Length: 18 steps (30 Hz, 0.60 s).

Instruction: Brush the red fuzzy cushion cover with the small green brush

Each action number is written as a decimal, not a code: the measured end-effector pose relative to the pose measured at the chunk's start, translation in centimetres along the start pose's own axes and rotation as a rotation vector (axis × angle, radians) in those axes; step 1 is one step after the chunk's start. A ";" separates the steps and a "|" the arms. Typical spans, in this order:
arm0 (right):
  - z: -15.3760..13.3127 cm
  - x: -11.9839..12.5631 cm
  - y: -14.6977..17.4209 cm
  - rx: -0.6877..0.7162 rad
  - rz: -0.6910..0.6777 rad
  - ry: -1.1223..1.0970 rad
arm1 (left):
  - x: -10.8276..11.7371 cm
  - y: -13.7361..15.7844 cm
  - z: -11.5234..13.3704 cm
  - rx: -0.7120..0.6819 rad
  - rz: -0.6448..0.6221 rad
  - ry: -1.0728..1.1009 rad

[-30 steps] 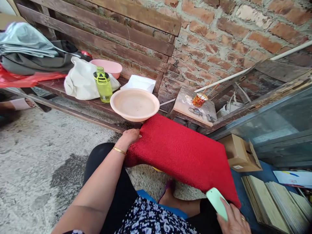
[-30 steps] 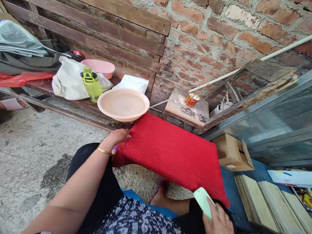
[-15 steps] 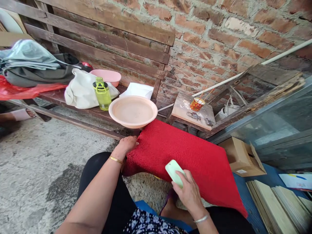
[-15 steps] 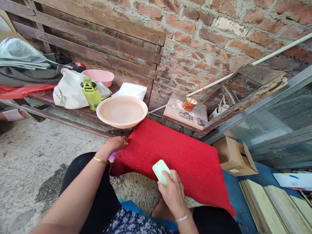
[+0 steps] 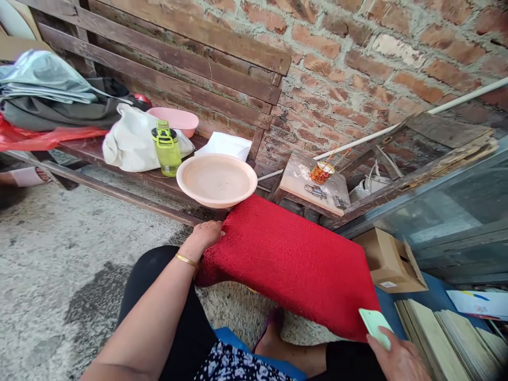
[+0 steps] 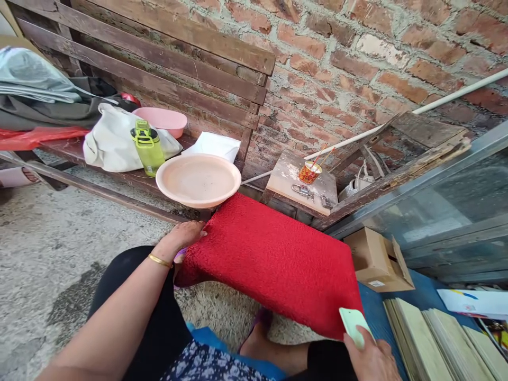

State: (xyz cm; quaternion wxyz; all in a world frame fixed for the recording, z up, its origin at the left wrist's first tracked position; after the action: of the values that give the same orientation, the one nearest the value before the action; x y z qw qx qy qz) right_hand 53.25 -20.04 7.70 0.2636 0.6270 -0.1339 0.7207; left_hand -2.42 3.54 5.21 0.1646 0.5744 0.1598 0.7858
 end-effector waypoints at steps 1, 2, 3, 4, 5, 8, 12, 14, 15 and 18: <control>0.2 0.0 0.3 -0.007 0.007 -0.024 | -0.1 0.0 -0.1 0.005 -0.005 -0.004; -0.4 0.1 0.6 0.009 0.013 -0.074 | -0.2 0.0 -0.1 0.008 -0.010 -0.009; -1.8 0.2 1.0 0.045 0.024 -0.142 | -0.2 0.0 -0.1 0.010 -0.017 -0.015; -3.9 0.3 1.4 0.102 0.028 -0.217 | -0.3 -0.1 0.0 0.010 -0.023 -0.022; -6.6 0.4 1.9 0.174 0.025 -0.286 | -0.3 -0.1 0.0 0.010 -0.024 -0.028; -14.9 0.9 3.5 0.390 -0.029 -0.410 | -0.3 -0.1 0.2 0.009 -0.020 -0.036; -19.3 1.1 4.3 0.541 -0.117 -0.399 | -0.2 -0.2 0.3 0.004 -0.017 -0.024; -16.4 0.5 3.5 0.467 -0.141 -0.351 | -0.2 -0.2 0.4 -0.004 -0.007 -0.013; -13.8 0.3 3.0 0.406 -0.134 -0.324 | -0.2 -0.2 0.4 -0.006 -0.004 -0.008; -4.9 0.1 1.3 0.239 -0.015 -0.213 | -0.2 -0.1 0.3 0.001 -0.011 -0.003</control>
State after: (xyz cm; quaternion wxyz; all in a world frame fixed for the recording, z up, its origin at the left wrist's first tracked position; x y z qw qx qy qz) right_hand 48.44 -18.55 7.13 0.1768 0.7278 -0.0699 0.6589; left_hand -2.03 3.54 5.12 0.1688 0.5748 0.1628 0.7840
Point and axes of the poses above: each hand's wrist, its own y-axis away from the middle knuckle, its own x-axis out of the back of the hand, z = x × y, the point moved 7 cm from there along -y, towards the middle knuckle, and after that the axes turned 6 degrees about y, right-handed, at the moved point
